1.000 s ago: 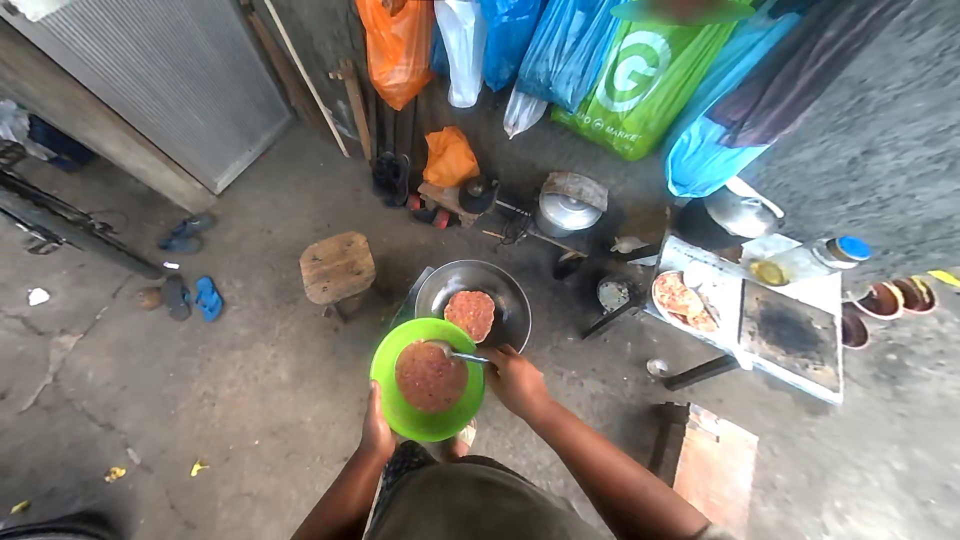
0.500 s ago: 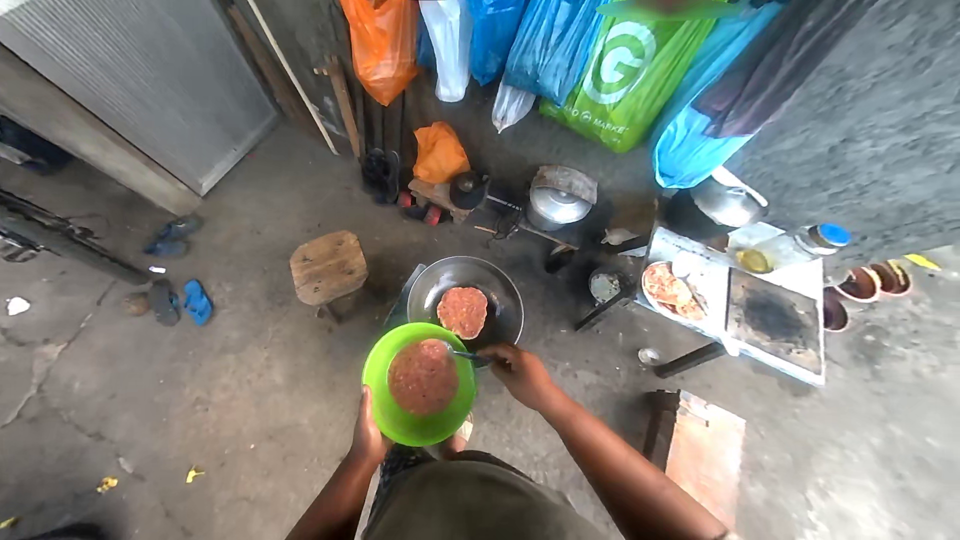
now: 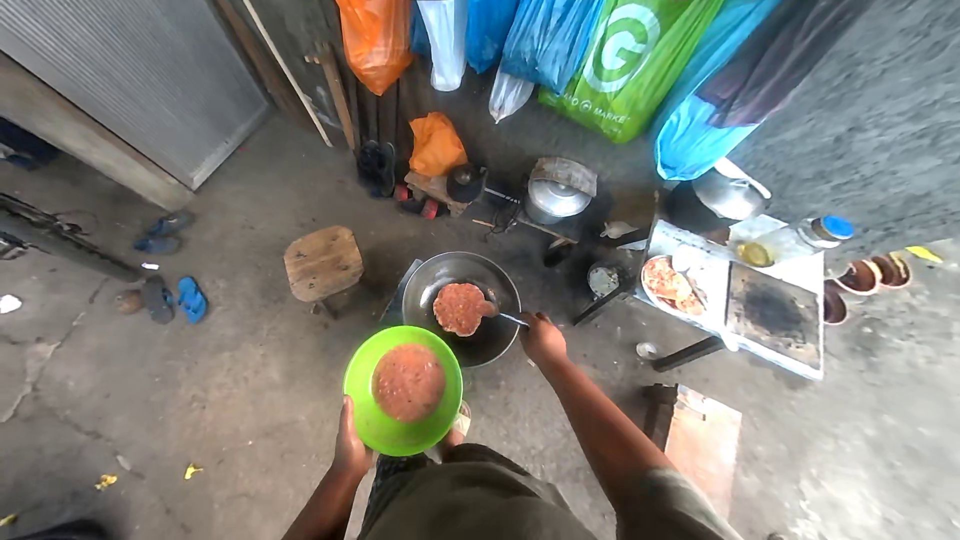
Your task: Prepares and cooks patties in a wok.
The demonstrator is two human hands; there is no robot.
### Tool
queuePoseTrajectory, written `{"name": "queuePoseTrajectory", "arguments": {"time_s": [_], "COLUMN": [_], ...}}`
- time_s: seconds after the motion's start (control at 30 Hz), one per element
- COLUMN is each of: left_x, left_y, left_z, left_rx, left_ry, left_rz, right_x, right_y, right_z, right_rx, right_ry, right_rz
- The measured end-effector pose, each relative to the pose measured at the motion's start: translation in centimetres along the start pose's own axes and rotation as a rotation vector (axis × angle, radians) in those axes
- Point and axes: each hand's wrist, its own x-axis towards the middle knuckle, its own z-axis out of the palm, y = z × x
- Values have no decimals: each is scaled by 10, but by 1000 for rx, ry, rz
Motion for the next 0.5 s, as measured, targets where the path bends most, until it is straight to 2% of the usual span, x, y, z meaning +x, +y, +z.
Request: {"name": "queuePoseTrajectory", "arguments": {"time_s": [0.17, 0.5], "left_x": [-3, -6], "left_y": [-2, -5], "left_z": [-4, -6], "left_rx": [28, 28], "left_ry": [40, 55], "left_rz": [26, 25], "right_x": [12, 20], "right_y": [-12, -24], "right_z": [11, 15], "right_rx": [-148, -292], "right_ry": [-27, -23], "right_rz": [106, 57]}}
